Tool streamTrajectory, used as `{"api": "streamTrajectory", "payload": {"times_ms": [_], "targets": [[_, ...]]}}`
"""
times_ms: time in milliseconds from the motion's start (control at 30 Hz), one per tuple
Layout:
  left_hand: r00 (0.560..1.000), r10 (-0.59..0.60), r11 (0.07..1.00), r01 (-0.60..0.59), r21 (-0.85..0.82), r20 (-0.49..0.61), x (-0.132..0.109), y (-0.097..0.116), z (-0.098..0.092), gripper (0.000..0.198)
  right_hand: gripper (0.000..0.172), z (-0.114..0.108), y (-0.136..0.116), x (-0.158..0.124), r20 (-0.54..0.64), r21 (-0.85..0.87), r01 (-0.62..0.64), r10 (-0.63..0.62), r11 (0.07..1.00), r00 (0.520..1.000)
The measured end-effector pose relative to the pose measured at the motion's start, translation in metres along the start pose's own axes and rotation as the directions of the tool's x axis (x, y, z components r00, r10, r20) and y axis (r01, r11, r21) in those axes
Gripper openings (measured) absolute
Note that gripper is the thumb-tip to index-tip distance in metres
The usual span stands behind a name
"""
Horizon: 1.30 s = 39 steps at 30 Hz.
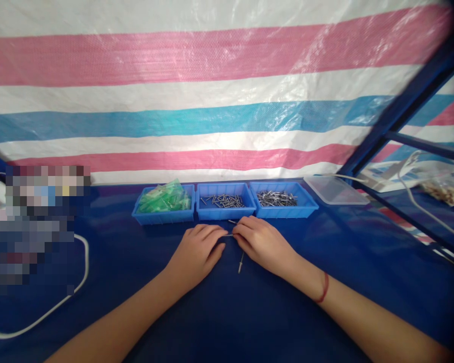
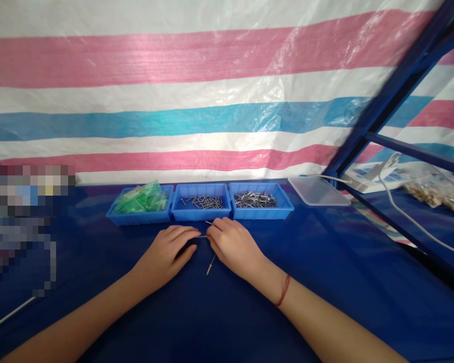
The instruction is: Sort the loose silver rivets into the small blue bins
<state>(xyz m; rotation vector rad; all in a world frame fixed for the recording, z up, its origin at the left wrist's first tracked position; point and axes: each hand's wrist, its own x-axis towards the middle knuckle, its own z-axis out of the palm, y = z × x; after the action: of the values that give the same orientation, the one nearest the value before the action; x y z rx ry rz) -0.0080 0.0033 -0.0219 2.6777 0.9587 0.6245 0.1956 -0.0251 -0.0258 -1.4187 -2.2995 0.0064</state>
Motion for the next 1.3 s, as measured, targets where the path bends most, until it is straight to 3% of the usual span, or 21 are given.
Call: {"api": "streamTrajectory", "payload": {"times_ms": [100,167,333,733,1300], "targets": [[0.981,-0.169,0.975,0.151,-0.165,-0.097,0.001,-0.003,0.001,0.032,0.01,-0.002,-0.003,0.0,-0.092,0.214,-0.077,0.099,0.974,0.991],[0.965,-0.246,0.938,0.214,-0.273,-0.088,0.002,-0.004,0.001,0.029,0.009,-0.005,-0.008,-0.001,-0.127,0.349,-0.107,0.16,0.931,0.979],[0.958,-0.275,0.879,0.219,-0.424,-0.076,0.003,0.004,-0.006,0.019,0.009,-0.009,-0.022,-0.003,-0.132,0.485,-0.066,0.147,0.872,0.98],[0.965,-0.253,0.869,0.194,-0.455,-0.072,0.003,0.007,-0.005,0.013,0.012,-0.007,-0.027,-0.003,-0.123,0.57,-0.035,0.127,0.821,0.984],[0.976,-0.198,0.885,0.137,-0.445,-0.093,0.003,0.009,-0.008,0.013,0.008,-0.006,-0.027,-0.004,-0.151,0.558,-0.064,0.177,0.827,0.973]]}}
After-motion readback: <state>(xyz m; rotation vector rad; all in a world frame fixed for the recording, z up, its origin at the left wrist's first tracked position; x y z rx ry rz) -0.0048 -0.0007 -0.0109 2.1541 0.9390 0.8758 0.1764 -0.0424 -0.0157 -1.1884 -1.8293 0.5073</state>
